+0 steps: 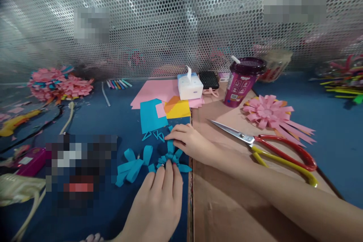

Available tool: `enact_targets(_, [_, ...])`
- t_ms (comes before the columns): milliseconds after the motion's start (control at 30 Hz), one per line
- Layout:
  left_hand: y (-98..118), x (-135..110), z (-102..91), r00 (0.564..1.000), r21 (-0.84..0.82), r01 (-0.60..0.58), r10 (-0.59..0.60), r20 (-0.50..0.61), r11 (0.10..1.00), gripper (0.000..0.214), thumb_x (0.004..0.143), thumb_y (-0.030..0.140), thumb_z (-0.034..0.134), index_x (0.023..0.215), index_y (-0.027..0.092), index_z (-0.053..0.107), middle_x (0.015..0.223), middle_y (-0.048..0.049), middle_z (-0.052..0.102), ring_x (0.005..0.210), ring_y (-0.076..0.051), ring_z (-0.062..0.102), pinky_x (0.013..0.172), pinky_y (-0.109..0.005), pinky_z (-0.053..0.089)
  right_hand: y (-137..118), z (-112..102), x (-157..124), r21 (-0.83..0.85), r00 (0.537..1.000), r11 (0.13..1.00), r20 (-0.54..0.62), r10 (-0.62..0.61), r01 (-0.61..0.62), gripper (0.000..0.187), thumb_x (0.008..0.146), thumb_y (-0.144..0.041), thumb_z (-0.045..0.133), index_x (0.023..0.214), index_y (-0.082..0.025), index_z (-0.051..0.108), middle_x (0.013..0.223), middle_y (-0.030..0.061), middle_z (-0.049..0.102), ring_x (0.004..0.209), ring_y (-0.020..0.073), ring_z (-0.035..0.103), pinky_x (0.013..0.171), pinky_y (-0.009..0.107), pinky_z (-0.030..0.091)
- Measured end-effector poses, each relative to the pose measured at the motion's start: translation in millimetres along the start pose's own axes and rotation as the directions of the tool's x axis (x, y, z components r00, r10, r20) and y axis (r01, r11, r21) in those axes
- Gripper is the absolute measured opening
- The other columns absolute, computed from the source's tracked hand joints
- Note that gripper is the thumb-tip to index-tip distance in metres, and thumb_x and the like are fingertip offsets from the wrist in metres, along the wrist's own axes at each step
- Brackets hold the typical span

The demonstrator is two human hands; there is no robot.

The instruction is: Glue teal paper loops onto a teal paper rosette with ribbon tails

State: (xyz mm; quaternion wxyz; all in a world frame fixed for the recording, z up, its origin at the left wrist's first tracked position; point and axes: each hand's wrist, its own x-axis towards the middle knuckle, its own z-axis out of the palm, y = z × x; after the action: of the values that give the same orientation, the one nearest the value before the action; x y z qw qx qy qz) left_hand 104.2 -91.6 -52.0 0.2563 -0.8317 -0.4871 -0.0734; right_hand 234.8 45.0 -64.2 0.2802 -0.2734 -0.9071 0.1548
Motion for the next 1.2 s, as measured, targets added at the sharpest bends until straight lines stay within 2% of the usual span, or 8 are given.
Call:
enact_targets(267, [4.6,2.4,5.8,0.991,-0.048,0.117,-0.120,-0.052,0.992,0.033,0.079,0.025,0.064,0.104,0.003,0.067,0.096,-0.0187,0.069,0.087,-0.029,0.062,0.071,-0.040,0.049,0.2,-13.1,4.2,0.034,0.995,0.999,0.098,-0.010,0.007,0.026,0.088,-0.013,0.050,0.107,-0.022,0.066,0.105,0.0063,0.063,0.097,0.0168,0.058,0.083,0.034,0.048])
enact_targets(433, [-3.1,8.4,-7.6,0.984,-0.029,0.124,-0.126,-0.123,0.992,0.027,0.080,0.023,0.060,0.099,0.004,0.067,0.084,-0.0129,0.067,0.074,-0.024,0.060,0.060,-0.036,0.046,-3.4,-39.5,7.4,0.065,0.981,0.994,0.172,-0.096,0.085,0.048,0.084,0.001,0.037,0.116,-0.025,0.062,0.118,0.0063,0.058,0.111,0.0183,0.049,0.095,0.042,0.041])
enact_targets(567, [-5.2,8.1,-16.7,0.966,-0.141,-0.068,0.030,-0.255,0.988,0.009,0.078,0.016,0.055,0.080,0.011,0.062,0.066,-0.0036,0.056,0.054,-0.018,0.050,0.045,-0.032,0.033,-18.1,-41.2,23.9,0.064,0.982,0.994,0.163,-0.095,0.086,0.040,0.087,-0.006,0.042,0.115,-0.025,0.062,0.112,0.0069,0.058,0.107,0.0193,0.048,0.093,0.040,0.042])
enact_targets(667, [-2.4,5.2,-16.4,0.889,-0.224,-0.301,0.188,-0.417,0.927,0.011,0.076,0.015,0.053,0.065,0.017,0.051,0.055,0.0013,0.043,0.046,-0.014,0.040,0.042,-0.031,0.020,-28.4,-26.6,43.3,-0.006,0.952,0.988,0.267,-0.147,0.154,0.034,0.087,-0.013,0.051,0.116,-0.025,0.063,0.107,0.0074,0.058,0.103,0.0210,0.047,0.093,0.042,0.040])
enact_targets(733, [0.1,3.1,-13.7,0.846,-0.236,-0.380,0.233,-0.479,0.894,0.016,0.077,0.015,0.054,0.063,0.018,0.047,0.053,0.0024,0.039,0.045,-0.013,0.037,0.043,-0.031,0.015,-31.9,-16.2,55.3,-0.031,0.915,0.977,0.359,-0.185,0.210,0.038,0.085,-0.013,0.055,0.120,-0.025,0.061,0.106,0.0078,0.057,0.101,0.0220,0.046,0.092,0.044,0.039])
enact_targets(900, [1.6,1.4,-7.3,0.852,-0.268,-0.384,0.227,-0.472,0.883,0.015,0.076,0.017,0.057,0.064,0.017,0.049,0.053,0.0021,0.041,0.046,-0.013,0.036,0.045,-0.031,0.012,-33.1,-6.1,72.1,-0.023,0.854,0.955,0.454,-0.254,0.296,0.034,0.084,-0.009,0.056,0.111,-0.025,0.067,0.100,0.0073,0.058,0.097,0.0205,0.046,0.090,0.041,0.038])
enact_targets(1033, [-0.6,2.6,-5.0,0.871,-0.283,-0.377,0.234,-0.431,0.882,0.015,0.080,0.021,0.056,0.066,0.016,0.052,0.056,0.0011,0.045,0.049,-0.013,0.040,0.046,-0.030,0.017,-26.9,-14.6,76.2,-0.030,0.852,0.947,0.447,-0.274,0.320,0.030,0.086,-0.010,0.054,0.110,-0.024,0.067,0.097,0.0059,0.060,0.095,0.0194,0.045,0.090,0.038,0.038])
enact_targets(1200, [0.6,3.6,-4.1,0.850,-0.289,-0.356,0.179,-0.495,0.889,0.009,0.079,0.017,0.055,0.069,0.016,0.056,0.059,0.0007,0.048,0.050,-0.013,0.041,0.047,-0.030,0.025,-14.6,-28.8,75.3,-0.088,0.862,0.953,0.456,-0.221,0.291,0.033,0.087,-0.006,0.051,0.108,-0.025,0.068,0.095,0.0048,0.061,0.095,0.0191,0.047,0.088,0.037,0.038])
